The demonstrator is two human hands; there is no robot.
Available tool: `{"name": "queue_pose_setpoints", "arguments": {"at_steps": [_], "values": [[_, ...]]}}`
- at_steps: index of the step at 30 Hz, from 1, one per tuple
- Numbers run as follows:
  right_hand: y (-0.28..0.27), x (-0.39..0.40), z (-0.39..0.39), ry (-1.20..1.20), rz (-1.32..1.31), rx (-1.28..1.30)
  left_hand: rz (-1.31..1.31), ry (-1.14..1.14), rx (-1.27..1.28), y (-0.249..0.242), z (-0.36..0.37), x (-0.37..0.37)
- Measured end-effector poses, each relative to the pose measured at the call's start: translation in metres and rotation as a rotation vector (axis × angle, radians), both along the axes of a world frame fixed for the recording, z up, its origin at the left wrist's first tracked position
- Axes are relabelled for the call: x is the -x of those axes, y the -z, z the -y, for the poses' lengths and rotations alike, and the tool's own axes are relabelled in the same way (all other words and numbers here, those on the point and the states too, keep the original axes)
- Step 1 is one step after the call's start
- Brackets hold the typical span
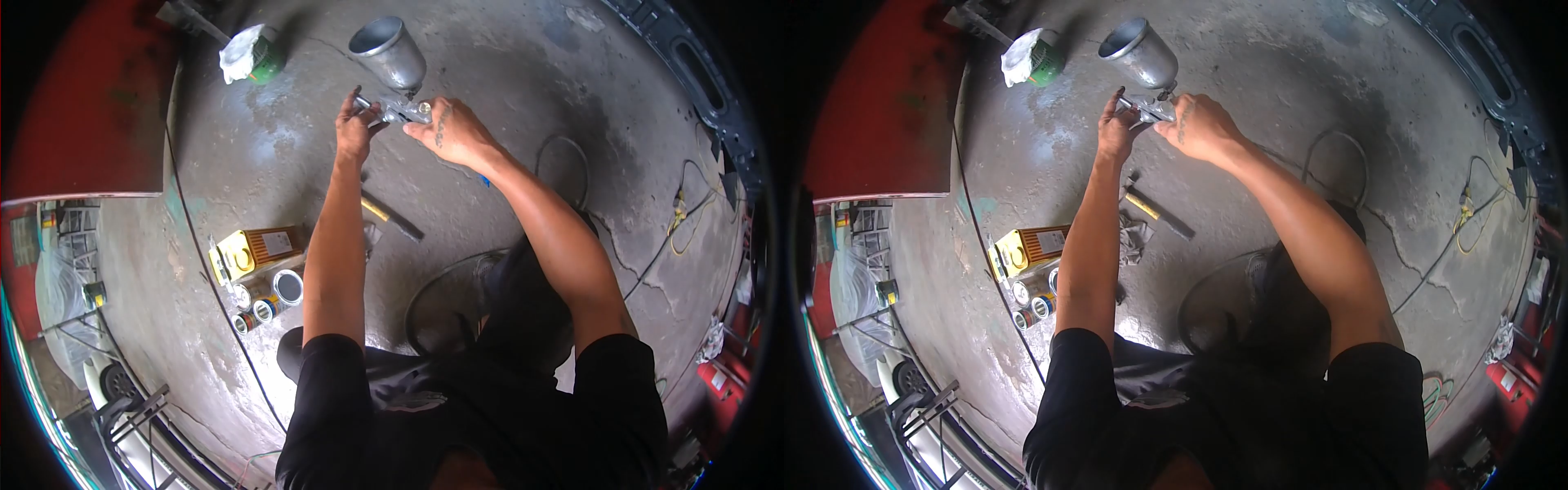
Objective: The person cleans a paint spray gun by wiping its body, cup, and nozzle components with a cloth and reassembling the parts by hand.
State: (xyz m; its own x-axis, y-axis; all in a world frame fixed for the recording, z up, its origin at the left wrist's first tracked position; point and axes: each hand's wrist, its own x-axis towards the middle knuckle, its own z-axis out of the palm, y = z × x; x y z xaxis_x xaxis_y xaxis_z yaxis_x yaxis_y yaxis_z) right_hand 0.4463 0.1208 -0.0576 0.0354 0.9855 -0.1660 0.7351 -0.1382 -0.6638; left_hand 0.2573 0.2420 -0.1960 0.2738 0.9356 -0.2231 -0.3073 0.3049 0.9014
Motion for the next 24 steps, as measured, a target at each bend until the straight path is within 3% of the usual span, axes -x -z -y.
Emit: {"name": "queue_pose_setpoints", "arguments": {"at_steps": [6, 15, 24], "values": [[-0.007, 0.000, 0.000, -0.006, -0.049, -0.022, -0.054, 0.012, 0.064, -0.003, 0.004, 0.001], [-0.004, -0.001, 0.002, 0.020, -0.032, -0.015, -0.113, 0.035, -0.087, 0.011, 0.001, -0.001], [0.002, 0.002, 0.000, 0.036, -0.033, -0.102, 0.025, 0.005, 0.113, -0.001, 0.005, -0.001]]}}
